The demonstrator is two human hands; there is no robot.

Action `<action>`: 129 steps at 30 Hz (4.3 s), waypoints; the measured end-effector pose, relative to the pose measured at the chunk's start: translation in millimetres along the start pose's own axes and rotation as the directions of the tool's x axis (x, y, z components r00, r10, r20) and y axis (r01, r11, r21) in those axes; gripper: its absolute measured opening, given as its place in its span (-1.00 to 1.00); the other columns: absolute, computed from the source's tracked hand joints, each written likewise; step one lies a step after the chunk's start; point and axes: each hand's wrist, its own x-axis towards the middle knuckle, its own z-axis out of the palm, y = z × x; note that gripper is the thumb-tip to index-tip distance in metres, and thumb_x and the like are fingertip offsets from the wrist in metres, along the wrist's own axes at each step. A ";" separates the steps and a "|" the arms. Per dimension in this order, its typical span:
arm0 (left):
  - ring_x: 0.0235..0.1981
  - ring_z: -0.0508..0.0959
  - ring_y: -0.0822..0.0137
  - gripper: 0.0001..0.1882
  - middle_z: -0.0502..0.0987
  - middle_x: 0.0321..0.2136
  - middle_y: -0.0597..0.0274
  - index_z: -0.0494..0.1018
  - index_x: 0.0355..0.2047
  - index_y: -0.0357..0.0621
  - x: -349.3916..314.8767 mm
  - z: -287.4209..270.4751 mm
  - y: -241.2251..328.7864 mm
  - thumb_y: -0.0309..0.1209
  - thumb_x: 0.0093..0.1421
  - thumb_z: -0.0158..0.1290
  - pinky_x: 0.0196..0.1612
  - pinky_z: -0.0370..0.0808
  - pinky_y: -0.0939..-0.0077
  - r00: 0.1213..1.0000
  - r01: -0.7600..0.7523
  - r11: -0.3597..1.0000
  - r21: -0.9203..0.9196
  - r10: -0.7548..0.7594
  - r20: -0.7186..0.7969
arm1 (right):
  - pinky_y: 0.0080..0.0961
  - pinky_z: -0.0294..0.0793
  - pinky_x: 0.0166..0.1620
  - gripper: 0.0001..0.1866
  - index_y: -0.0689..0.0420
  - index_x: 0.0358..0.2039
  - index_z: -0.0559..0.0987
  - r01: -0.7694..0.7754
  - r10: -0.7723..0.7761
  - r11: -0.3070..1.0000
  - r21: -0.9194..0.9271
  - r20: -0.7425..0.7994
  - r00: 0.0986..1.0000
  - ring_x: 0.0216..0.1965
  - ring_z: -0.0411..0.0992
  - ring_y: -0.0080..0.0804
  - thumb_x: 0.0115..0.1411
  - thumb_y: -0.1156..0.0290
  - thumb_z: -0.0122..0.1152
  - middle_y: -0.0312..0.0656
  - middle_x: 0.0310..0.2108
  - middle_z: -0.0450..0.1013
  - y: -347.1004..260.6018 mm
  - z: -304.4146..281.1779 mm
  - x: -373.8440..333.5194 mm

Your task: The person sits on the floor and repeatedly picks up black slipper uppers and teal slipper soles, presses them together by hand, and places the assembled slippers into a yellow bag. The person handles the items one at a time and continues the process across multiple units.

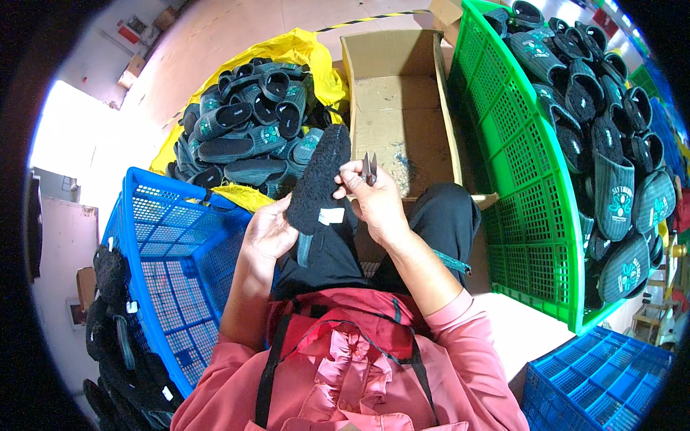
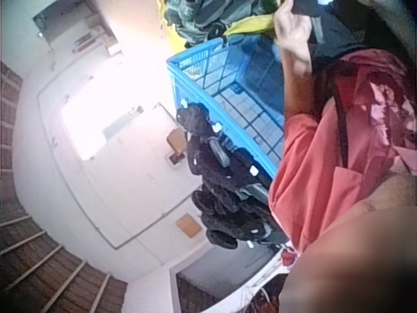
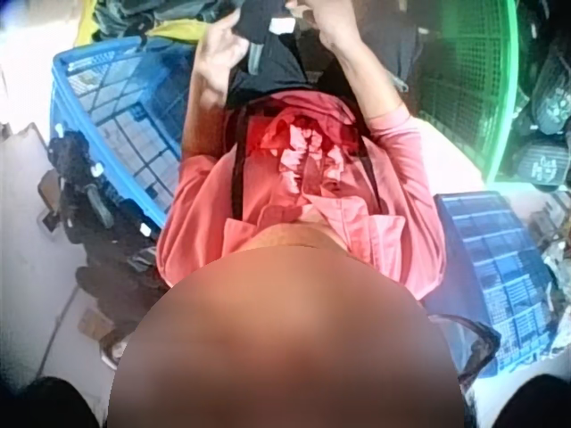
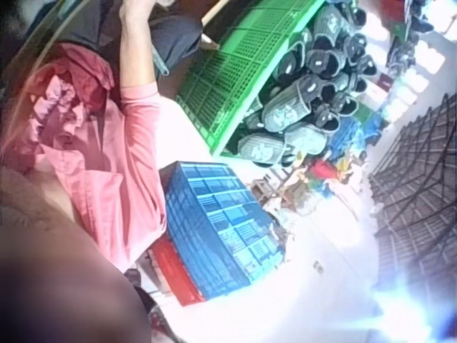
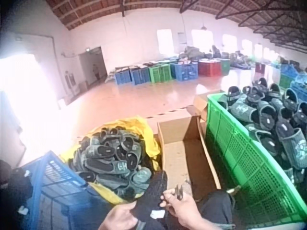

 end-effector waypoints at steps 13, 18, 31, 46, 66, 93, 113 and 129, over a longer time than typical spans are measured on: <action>0.08 0.50 0.16 -0.54 0.47 0.07 0.00 0.25 0.17 -0.39 -3.4 9.1 -24.2 -0.53 0.26 -0.05 0.16 0.47 0.30 0.998 -0.050 0.991 0.122 0.046 0.035 | -0.70 0.39 -0.38 -0.90 0.14 -0.26 0.50 0.330 -0.368 0.917 -0.224 -0.155 0.917 -0.47 0.36 -0.65 0.25 0.46 0.24 -0.38 -0.47 0.39 16.3 8.3 10.2; 0.18 0.37 0.12 -0.10 0.28 0.19 -0.01 0.05 0.36 -0.11 -13.0 62.9 -47.4 -0.79 -0.02 0.05 0.19 0.37 0.30 0.894 -0.424 0.848 0.318 0.447 -0.001 | -0.61 0.37 -0.04 -0.70 0.13 -0.12 0.54 0.256 -0.292 0.954 -0.156 -0.291 0.911 -0.18 0.41 -0.56 0.41 0.18 0.01 -0.32 -0.24 0.46 -34.9 -20.1 16.5; -0.06 0.58 0.20 -0.66 0.58 -0.09 0.08 0.45 0.00 -0.27 68.1 17.1 -111.9 -0.44 0.22 0.08 0.08 0.48 0.34 0.997 -0.072 0.997 -0.007 0.072 -0.024 | -0.40 0.49 -0.07 -0.53 0.22 -0.09 0.46 0.055 -0.202 0.416 -0.908 -0.033 0.979 -0.21 0.55 -0.26 0.02 0.32 0.39 -0.04 -0.27 0.57 -64.7 -45.9 -17.9; -0.10 0.60 0.18 -0.50 0.58 -0.07 0.09 0.48 -0.02 -0.23 33.0 -27.1 -73.7 -0.10 0.20 0.20 -0.04 0.54 0.20 0.948 0.250 0.902 0.353 -0.154 -0.278 | -0.54 0.46 -0.04 -0.52 0.20 -0.05 0.43 0.026 -0.002 0.454 -0.891 0.028 1.000 -0.17 0.46 -0.55 0.07 0.43 0.45 -0.20 -0.22 0.54 -7.4 -26.0 -68.7; -0.26 0.57 0.31 -0.77 0.60 -0.31 0.17 0.53 -0.25 -0.23 10.0 -18.7 -43.2 -0.67 0.04 0.13 -0.13 0.49 0.43 0.778 -0.314 0.186 0.931 0.612 0.140 | -0.46 0.41 -0.03 -0.58 0.16 -0.07 0.39 0.111 -0.061 0.648 -0.753 0.093 0.994 -0.16 0.41 -0.40 0.10 0.46 0.37 -0.12 -0.23 0.46 57.1 15.5 -63.9; 0.07 0.43 0.34 -0.37 0.45 0.00 0.17 0.24 0.15 -0.29 -40.3 -47.7 -41.7 -0.61 0.07 0.23 0.19 0.34 0.39 0.977 -0.158 0.732 0.663 0.212 -0.001 | -0.43 0.53 -0.06 -0.66 0.25 -0.04 0.47 -0.313 0.313 0.950 -0.009 -0.013 0.950 -0.19 0.53 -0.37 0.15 0.63 0.24 -0.15 -0.19 0.55 52.9 3.2 -8.8; -0.21 0.52 0.43 -0.57 0.54 -0.21 0.22 0.32 -0.03 -0.30 -59.9 -20.1 -98.9 -0.59 0.13 0.23 -0.06 0.48 0.50 0.669 -0.384 0.496 0.779 0.731 -0.135 | -0.45 0.52 -0.08 -0.66 0.24 -0.05 0.50 -0.295 0.296 0.955 0.009 -0.032 0.955 -0.21 0.53 -0.38 0.13 0.63 0.23 -0.16 -0.20 0.56 63.8 14.9 0.9; -0.33 0.50 -0.14 -0.73 0.45 -0.34 -0.03 0.44 -0.34 -0.16 -15.7 -17.1 -40.9 -0.68 -0.11 0.06 -0.27 0.45 0.09 0.353 0.144 -0.397 0.907 0.876 0.327 | -0.33 0.44 -0.08 -0.65 0.24 -0.13 0.39 0.110 -0.312 0.876 -0.469 -0.378 0.872 -0.24 0.46 -0.22 0.18 0.37 0.29 -0.03 -0.30 0.49 137.9 51.0 -10.1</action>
